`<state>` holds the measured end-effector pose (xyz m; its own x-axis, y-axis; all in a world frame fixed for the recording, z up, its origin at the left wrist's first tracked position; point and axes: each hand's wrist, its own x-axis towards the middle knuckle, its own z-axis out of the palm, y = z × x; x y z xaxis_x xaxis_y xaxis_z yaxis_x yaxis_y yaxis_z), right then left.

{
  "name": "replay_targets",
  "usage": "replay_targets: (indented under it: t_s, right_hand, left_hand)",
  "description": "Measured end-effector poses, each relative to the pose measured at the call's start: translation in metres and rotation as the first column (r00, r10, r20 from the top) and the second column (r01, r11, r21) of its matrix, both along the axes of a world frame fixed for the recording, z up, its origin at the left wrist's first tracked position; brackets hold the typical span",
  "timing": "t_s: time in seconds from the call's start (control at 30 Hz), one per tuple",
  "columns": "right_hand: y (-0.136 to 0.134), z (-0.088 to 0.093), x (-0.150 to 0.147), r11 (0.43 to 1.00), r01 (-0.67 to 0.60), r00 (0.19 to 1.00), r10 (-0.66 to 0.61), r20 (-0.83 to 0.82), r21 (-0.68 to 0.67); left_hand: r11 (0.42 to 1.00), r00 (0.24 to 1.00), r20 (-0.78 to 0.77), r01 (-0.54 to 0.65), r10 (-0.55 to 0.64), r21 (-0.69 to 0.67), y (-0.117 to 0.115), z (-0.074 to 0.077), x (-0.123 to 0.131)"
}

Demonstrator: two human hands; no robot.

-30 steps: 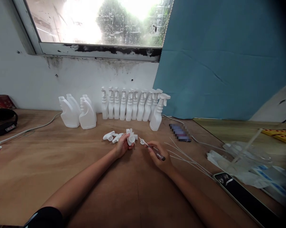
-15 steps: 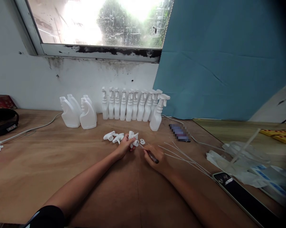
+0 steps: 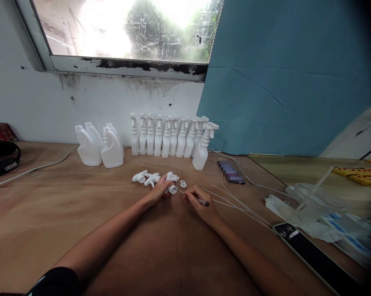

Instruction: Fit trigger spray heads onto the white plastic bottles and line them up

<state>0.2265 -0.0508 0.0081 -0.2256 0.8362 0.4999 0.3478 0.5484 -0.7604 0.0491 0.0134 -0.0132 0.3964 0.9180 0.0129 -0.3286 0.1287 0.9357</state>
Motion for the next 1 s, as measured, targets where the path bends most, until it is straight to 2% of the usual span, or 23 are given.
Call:
replay_targets:
  t_s: [0.13,0.27,0.43,0.5,0.6,0.7,0.77,0.87,1.0]
  right_hand:
    - [0.0027,0.0047,0.002,0.99,-0.073,0.985,0.053,-0.165,-0.12]
    - [0.0019,0.0077,-0.0002,0.977,-0.124,0.958,0.071,-0.278,-0.175]
    - [-0.0007,0.006,-0.004,0.977,-0.16,0.977,0.136,-0.163,-0.142]
    - [0.0,0.0033,-0.0038,0.984,-0.164,0.985,0.159,-0.074,-0.072]
    - [0.0029,0.0001,-0.0032,0.98,-0.138,0.985,0.121,0.123,0.143]
    - [0.0057,-0.0002,-0.0045,0.913,-0.188,0.927,0.043,0.373,0.362]
    - [0.007,0.0006,-0.0062,0.858,-0.252,0.866,-0.005,0.5,0.446]
    - [0.0078,0.0019,-0.0076,0.816,-0.273,0.833,-0.065,0.55,0.51]
    - [0.0066,0.0021,-0.005,0.816,-0.254,0.87,-0.043,0.492,0.519]
  left_hand:
    - [0.999,0.999,0.009,0.043,-0.043,-0.003,-0.003,0.0036,0.0006]
    - [0.997,0.998,0.03,0.064,-0.063,-0.033,-0.005,0.0067,0.0002]
    - [0.997,0.996,0.074,0.058,-0.055,-0.046,-0.0062,0.0093,-0.0042]
    - [0.997,0.995,0.079,0.062,-0.058,-0.049,-0.0062,0.0096,-0.0055]
    - [0.997,0.996,0.071,0.053,-0.048,-0.062,-0.005,0.0079,-0.0049]
    - [0.997,0.999,0.046,0.015,-0.011,-0.081,-0.0029,0.0041,-0.0022]
    - [0.996,0.999,0.026,-0.026,0.028,-0.09,-0.002,0.0019,-0.0008]
    - [0.993,0.997,0.005,-0.077,0.078,-0.086,-0.0026,0.0008,0.0002]
    - [0.991,0.992,-0.005,-0.124,0.124,-0.054,-0.0039,0.0004,0.0023]
